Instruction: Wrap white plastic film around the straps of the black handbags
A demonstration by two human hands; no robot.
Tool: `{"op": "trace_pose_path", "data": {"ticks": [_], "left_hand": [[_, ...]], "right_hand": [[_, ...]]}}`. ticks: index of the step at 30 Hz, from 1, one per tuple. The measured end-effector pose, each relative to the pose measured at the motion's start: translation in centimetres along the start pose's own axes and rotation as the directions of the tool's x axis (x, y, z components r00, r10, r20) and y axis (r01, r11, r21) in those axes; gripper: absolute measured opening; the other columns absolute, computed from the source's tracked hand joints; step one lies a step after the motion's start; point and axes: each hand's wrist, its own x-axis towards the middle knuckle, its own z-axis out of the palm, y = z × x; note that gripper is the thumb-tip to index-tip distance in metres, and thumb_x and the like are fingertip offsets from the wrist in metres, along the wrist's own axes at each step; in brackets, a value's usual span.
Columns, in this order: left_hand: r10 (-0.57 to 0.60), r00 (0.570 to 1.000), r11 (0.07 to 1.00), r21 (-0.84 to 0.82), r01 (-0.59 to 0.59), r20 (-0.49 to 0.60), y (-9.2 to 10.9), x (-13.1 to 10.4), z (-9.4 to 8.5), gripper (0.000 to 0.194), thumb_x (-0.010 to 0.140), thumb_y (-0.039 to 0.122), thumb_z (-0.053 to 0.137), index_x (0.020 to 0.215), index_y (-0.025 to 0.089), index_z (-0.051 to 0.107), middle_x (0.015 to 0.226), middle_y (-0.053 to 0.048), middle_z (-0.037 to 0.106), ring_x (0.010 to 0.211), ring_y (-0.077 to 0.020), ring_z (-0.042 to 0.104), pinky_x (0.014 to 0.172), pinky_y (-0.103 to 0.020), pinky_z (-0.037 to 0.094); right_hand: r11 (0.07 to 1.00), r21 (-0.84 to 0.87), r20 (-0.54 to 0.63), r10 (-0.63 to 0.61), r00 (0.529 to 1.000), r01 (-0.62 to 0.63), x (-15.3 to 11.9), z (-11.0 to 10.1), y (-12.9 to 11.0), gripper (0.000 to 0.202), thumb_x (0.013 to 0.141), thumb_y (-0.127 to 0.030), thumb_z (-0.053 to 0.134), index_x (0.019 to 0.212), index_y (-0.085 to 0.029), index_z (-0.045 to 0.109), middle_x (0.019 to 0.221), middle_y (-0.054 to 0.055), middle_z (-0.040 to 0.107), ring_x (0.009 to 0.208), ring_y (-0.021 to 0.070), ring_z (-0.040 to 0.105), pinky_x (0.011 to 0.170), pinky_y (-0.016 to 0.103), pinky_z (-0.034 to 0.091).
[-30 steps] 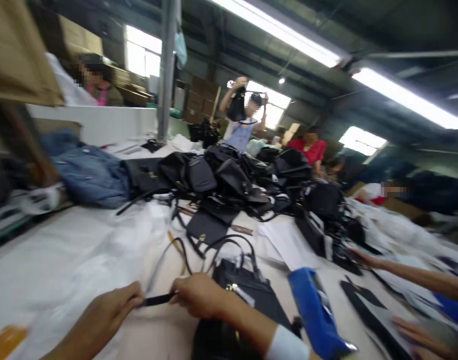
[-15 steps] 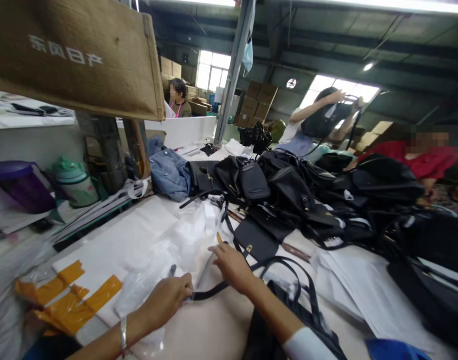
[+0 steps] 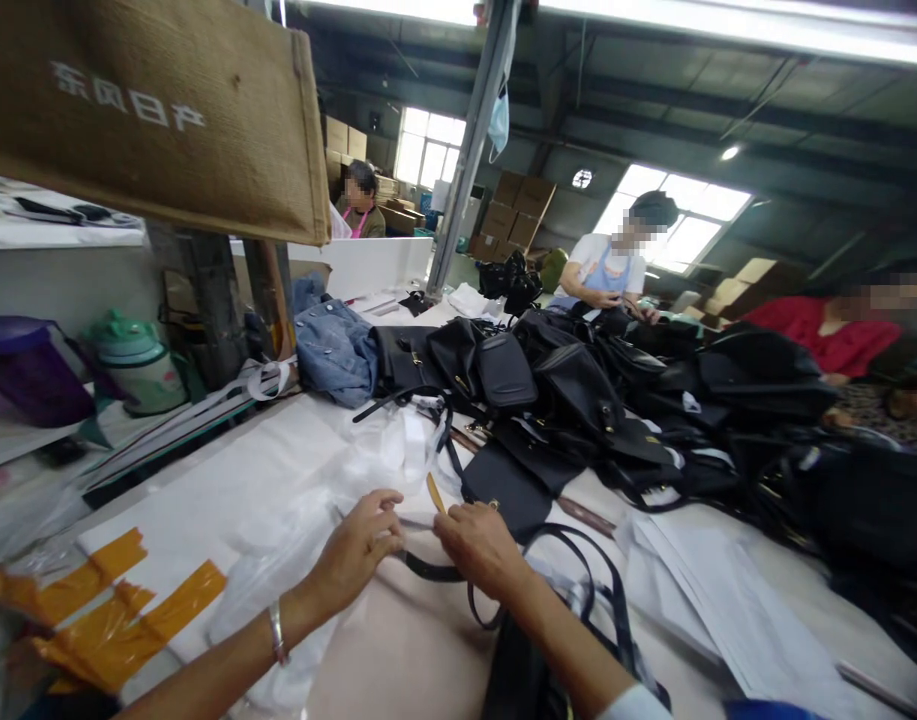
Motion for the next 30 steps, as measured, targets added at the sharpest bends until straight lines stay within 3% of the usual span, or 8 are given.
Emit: {"op": "trace_pose_path", "data": {"ticks": [2, 4, 8, 13, 16, 20, 25, 30], "left_hand": [[0.099, 0.995, 0.992, 0.071, -0.100, 0.017, 0.6, 0.6, 0.4, 0.016, 0.086, 0.020, 0.052, 0.077, 0.021, 0.065, 0.125, -0.005, 0.054, 0.118, -0.0218, 0.048, 0.100, -0.033, 0.034], [0.146, 0.985, 0.986, 0.062, -0.152, 0.093, 0.9, 1.1, 0.9, 0.016, 0.087, 0.020, 0.051, 0.078, 0.022, 0.065, 0.112, -0.004, 0.062, 0.111, -0.0203, 0.053, 0.097, -0.031, 0.036], [0.079, 0.977, 0.996, -0.046, -0.072, 0.199, 0.9, 1.5, 2.0, 0.016, 0.086, 0.021, 0.053, 0.076, 0.021, 0.065, 0.076, 0.001, 0.066, 0.078, -0.0158, 0.060, 0.075, -0.025, 0.043], [0.033, 0.994, 0.995, -0.095, -0.024, 0.100, 0.7, 1.2, 2.7, 0.013, 0.083, 0.023, 0.057, 0.073, 0.019, 0.065, 0.076, 0.000, 0.065, 0.075, -0.0158, 0.059, 0.071, -0.025, 0.042], [-0.005, 0.999, 0.994, -0.112, 0.010, 0.043, 1.2, 1.2, 2.8, 0.010, 0.081, 0.023, 0.057, 0.074, 0.019, 0.063, 0.076, 0.000, 0.064, 0.075, -0.0166, 0.059, 0.070, -0.025, 0.043], [0.020, 0.999, 0.992, -0.123, -0.017, 0.027, 2.9, 1.5, 2.6, 0.011, 0.083, 0.024, 0.054, 0.084, 0.020, 0.064, 0.080, -0.001, 0.065, 0.078, -0.0175, 0.060, 0.074, -0.027, 0.044], [0.153, 0.982, 0.986, -0.087, -0.144, 0.111, 6.0, 2.0, 2.3, 0.020, 0.085, 0.022, 0.051, 0.097, 0.022, 0.066, 0.084, -0.001, 0.067, 0.081, -0.0173, 0.060, 0.078, -0.027, 0.044], [0.210, 0.966, 0.973, -0.131, -0.191, 0.154, 8.9, 1.9, 3.6, 0.024, 0.081, 0.012, 0.049, 0.095, 0.022, 0.066, 0.084, 0.000, 0.067, 0.079, -0.0163, 0.061, 0.075, -0.024, 0.045]], "right_hand": [[1.000, 0.009, 0.005, 0.011, 1.000, -0.011, -0.6, -0.6, -0.4, 0.015, 0.094, -0.023, 0.045, 0.088, -0.019, 0.058, 0.078, 0.003, 0.064, 0.071, 0.0157, 0.058, 0.061, 0.028, 0.031], [0.999, 0.038, 0.019, 0.012, 1.000, -0.012, -0.9, -0.8, -0.8, 0.012, 0.092, -0.022, 0.048, 0.087, -0.019, 0.058, 0.078, 0.003, 0.064, 0.072, 0.0156, 0.058, 0.062, 0.027, 0.032], [0.975, 0.211, 0.032, 0.064, 0.997, -0.069, -1.7, -0.9, -1.1, 0.014, 0.094, -0.023, 0.045, 0.091, -0.020, 0.059, 0.084, 0.004, 0.067, 0.080, 0.0164, 0.062, 0.068, 0.025, 0.037], [0.801, 0.552, 0.085, 0.224, 0.971, -0.233, -4.0, -1.3, -0.8, 0.030, 0.094, -0.039, 0.048, 0.118, -0.022, 0.050, 0.092, 0.004, 0.069, 0.085, 0.0173, 0.064, 0.073, 0.024, 0.042], [0.770, 0.593, 0.098, 0.221, 0.970, -0.235, -5.1, -1.3, -1.2, 0.053, 0.087, -0.043, 0.058, 0.132, -0.022, 0.040, 0.103, 0.007, 0.067, 0.091, 0.0208, 0.063, 0.077, 0.027, 0.044], [0.790, 0.562, 0.070, 0.250, 0.966, -0.245, -5.7, -1.6, -2.2, 0.055, 0.090, -0.030, 0.051, 0.141, -0.021, 0.030, 0.104, 0.009, 0.065, 0.088, 0.0215, 0.063, 0.076, 0.029, 0.043], [0.694, 0.681, 0.043, 0.283, 0.958, -0.235, -5.9, -2.9, -2.8, 0.046, 0.092, -0.028, 0.049, 0.136, -0.021, 0.035, 0.078, 0.000, 0.065, 0.069, 0.0160, 0.061, 0.065, 0.024, 0.041], [0.624, 0.725, 0.030, 0.397, 0.917, -0.293, -5.8, -2.5, -3.6, 0.025, 0.090, -0.029, 0.050, 0.112, -0.016, 0.052, 0.071, 0.002, 0.066, 0.062, 0.0157, 0.060, 0.056, 0.023, 0.038]]}}
